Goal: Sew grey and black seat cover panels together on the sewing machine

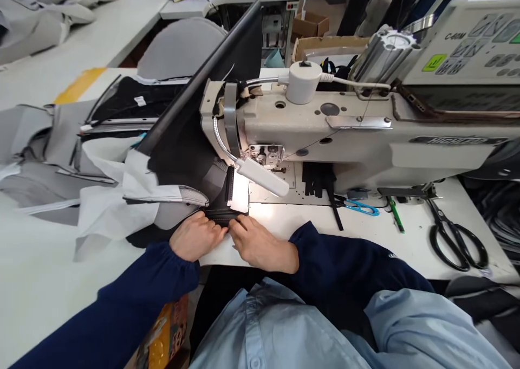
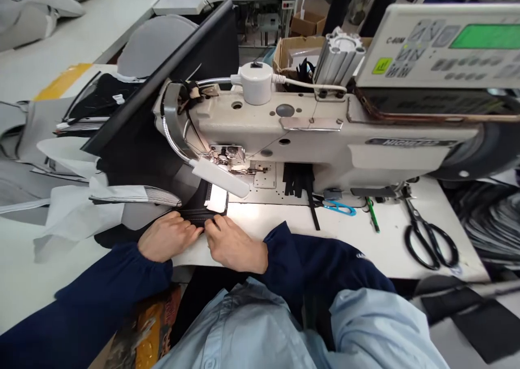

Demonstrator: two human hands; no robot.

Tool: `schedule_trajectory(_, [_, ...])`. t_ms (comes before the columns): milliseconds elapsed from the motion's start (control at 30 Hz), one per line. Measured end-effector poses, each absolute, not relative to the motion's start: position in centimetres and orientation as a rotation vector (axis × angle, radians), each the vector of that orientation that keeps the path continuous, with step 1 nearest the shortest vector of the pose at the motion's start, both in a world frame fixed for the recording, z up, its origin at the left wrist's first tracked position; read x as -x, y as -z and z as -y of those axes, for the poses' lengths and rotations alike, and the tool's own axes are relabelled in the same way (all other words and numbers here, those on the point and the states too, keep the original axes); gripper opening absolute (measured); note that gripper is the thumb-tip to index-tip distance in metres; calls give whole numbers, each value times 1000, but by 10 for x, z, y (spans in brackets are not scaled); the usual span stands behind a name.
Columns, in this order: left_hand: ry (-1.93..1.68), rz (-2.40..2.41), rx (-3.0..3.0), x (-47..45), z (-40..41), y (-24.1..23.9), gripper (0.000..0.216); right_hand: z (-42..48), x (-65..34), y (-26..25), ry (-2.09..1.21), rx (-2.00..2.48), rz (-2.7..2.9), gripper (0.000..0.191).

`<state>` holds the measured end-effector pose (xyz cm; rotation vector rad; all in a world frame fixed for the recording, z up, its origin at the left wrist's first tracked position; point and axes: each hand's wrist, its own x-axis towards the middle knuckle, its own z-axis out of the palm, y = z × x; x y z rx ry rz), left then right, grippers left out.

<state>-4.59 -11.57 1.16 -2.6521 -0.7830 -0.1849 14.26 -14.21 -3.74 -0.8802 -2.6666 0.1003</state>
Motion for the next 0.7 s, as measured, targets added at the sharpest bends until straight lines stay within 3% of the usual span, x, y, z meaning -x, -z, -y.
schedule_trajectory(167, [146,1060,2645,34,106,-18,24,160,-143,45,105,868,2606,37])
schedule_trajectory(367, [45,984,2799,23,91,-6,43,161,-147,39,181,795,2666,33])
schedule_trajectory(500, [358,964,2806,13,94,10,40,154,-148,38,199,774,2606,31])
schedule_trajectory(700, [814,1290,2686,1,95,21,28,122,-158,44,-53,870,2581,30])
